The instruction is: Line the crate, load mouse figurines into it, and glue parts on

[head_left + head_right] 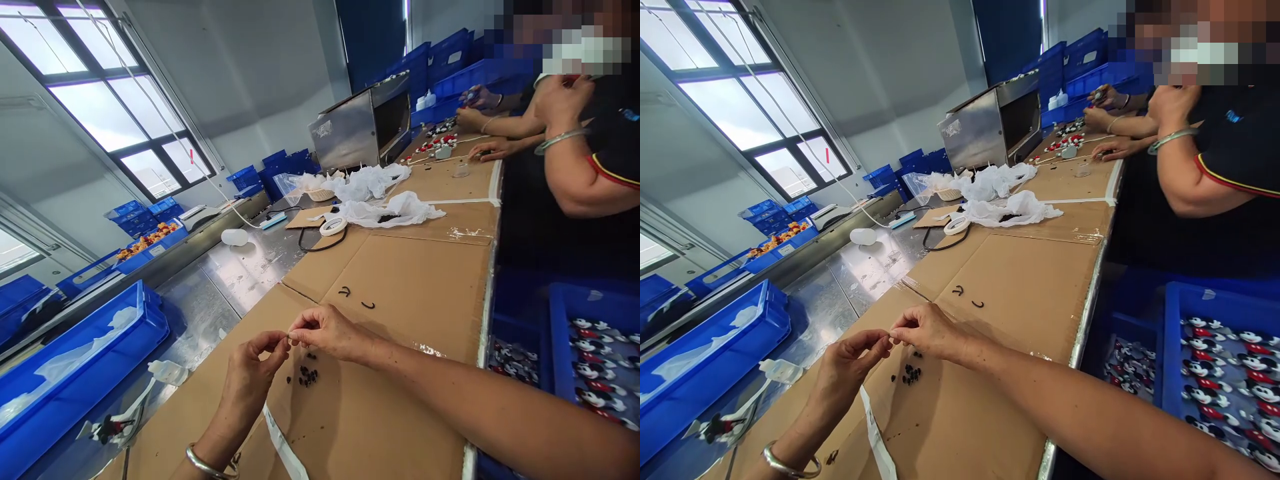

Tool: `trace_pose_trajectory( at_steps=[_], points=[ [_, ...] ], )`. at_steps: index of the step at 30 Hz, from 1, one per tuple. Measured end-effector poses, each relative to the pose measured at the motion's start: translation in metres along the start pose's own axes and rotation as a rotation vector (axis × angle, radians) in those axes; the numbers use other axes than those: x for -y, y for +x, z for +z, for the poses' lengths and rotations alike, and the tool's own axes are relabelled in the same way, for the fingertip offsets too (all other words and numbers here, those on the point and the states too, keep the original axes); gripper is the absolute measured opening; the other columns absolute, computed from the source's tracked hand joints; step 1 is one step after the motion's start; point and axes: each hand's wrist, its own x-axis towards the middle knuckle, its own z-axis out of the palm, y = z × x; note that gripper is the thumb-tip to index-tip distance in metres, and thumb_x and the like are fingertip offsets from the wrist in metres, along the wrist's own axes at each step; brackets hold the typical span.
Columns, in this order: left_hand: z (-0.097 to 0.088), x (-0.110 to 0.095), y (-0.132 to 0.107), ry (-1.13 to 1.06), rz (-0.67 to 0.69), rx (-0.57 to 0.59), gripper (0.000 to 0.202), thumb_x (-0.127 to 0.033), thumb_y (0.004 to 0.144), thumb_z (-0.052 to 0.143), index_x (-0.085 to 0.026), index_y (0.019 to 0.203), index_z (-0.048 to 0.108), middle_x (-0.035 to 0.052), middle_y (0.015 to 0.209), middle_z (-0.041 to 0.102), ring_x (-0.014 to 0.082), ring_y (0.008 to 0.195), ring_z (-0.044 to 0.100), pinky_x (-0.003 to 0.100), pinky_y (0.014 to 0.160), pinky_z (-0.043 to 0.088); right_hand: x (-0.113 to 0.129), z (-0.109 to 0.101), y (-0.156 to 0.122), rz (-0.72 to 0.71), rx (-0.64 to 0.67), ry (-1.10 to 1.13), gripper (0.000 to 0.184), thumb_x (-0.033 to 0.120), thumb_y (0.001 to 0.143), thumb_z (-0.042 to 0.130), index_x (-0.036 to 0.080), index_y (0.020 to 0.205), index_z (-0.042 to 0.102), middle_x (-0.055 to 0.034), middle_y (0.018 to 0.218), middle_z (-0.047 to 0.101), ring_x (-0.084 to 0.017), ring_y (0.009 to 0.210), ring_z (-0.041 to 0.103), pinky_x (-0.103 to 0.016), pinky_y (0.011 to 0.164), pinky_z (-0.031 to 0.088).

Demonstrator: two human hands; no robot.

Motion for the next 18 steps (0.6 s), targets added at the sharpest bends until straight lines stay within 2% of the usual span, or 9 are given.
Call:
trace_pose_trajectory(
  at_steps=[6, 13, 18],
  points=[
    [0.0004, 0.0035, 0.0026, -0.041, 0.002, 0.049, 0.04, -0.057, 0.076, 0.063, -0.02, 0.09, 0.073, 0.0045, 0.089, 0.071, 0.0197, 0.084, 0.063, 0.029, 0.078, 0.047, -0.0006, 0.0005, 0.001, 0.03, 0.015, 0.042, 0.02, 0.032, 0.075, 0.066, 0.013, 0.079, 0.07, -0.0053, 0.077, 0.069, -0.014, 0.066, 0.058, -0.024, 0.061, 0.045],
    [0.0016, -0.0034, -0.0042, 0.082, 0.051, -0.025, 0.031, -0.05, 0.077, 0.061, -0.022, 0.082, 0.074, 0.002, 0.081, 0.07, 0.0187, 0.077, 0.062, 0.029, 0.074, 0.043, -0.0011, -0.0028, 0.0001, 0.076, 0.079, 0.12, 0.034, 0.045, 0.074, 0.071, 0.012, 0.075, 0.066, -0.0056, 0.076, 0.068, -0.013, 0.064, 0.057, -0.025, 0.064, 0.047],
    [0.004, -0.0045, -0.0037, 0.046, 0.024, 0.002, 0.038, -0.056, 0.077, 0.059, -0.022, 0.083, 0.073, 0.0027, 0.081, 0.07, 0.0192, 0.077, 0.062, 0.029, 0.073, 0.044, -0.0067, -0.0027, 0.0015, 0.073, 0.076, 0.136, 0.032, 0.044, 0.076, 0.07, 0.013, 0.075, 0.063, -0.0057, 0.076, 0.067, -0.013, 0.065, 0.056, -0.025, 0.062, 0.047]
  ],
)
